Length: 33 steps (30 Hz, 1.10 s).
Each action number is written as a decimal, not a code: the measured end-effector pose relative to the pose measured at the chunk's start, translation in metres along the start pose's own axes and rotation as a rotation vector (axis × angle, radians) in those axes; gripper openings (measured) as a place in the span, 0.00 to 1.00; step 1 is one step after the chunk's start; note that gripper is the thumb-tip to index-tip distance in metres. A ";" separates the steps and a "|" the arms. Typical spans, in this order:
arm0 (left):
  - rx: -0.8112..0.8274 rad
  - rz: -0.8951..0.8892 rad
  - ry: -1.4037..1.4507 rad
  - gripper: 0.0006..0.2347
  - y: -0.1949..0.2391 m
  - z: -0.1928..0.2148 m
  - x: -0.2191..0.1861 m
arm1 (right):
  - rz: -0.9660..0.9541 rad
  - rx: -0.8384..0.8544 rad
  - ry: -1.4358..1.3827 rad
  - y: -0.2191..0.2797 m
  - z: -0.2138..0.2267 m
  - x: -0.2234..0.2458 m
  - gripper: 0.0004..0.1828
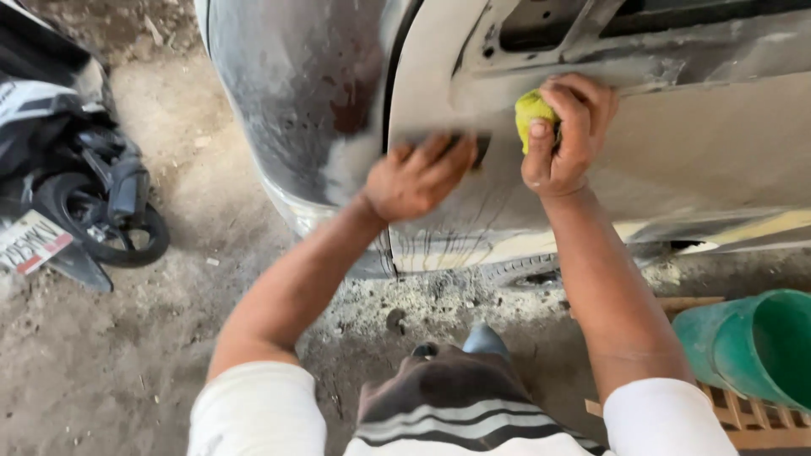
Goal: Sanding a car door panel using a sanding block and a wet sponge for surface preparation.
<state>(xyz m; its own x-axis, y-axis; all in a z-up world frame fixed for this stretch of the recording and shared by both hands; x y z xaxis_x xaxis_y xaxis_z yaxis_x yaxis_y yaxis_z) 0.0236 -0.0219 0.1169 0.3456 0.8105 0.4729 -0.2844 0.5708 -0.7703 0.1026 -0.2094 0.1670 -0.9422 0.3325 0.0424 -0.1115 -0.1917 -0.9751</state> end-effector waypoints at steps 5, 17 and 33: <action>0.174 -0.164 0.029 0.13 0.070 -0.041 -0.052 | 0.021 0.012 -0.048 0.002 0.003 0.003 0.19; 0.044 0.051 -0.094 0.14 0.058 -0.038 -0.059 | 0.090 0.063 -0.034 0.001 0.005 -0.008 0.18; 0.012 -0.046 -0.074 0.15 -0.004 0.001 0.000 | 0.011 -0.014 0.005 0.002 0.003 0.004 0.20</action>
<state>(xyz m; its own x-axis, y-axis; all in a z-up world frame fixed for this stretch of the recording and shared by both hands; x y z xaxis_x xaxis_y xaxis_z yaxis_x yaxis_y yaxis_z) 0.0236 -0.0246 0.1207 0.2914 0.7906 0.5386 -0.2810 0.6089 -0.7418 0.0975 -0.2113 0.1656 -0.9418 0.3348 0.0302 -0.0963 -0.1827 -0.9784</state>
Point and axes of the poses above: each hand's wrist, its own y-axis away from the middle knuckle, its own z-axis out of the back of the hand, x = y × z, the point moved 6 cm from there along -y, towards the middle knuckle, and after that the axes turned 6 degrees about z, right-handed, at the moved point
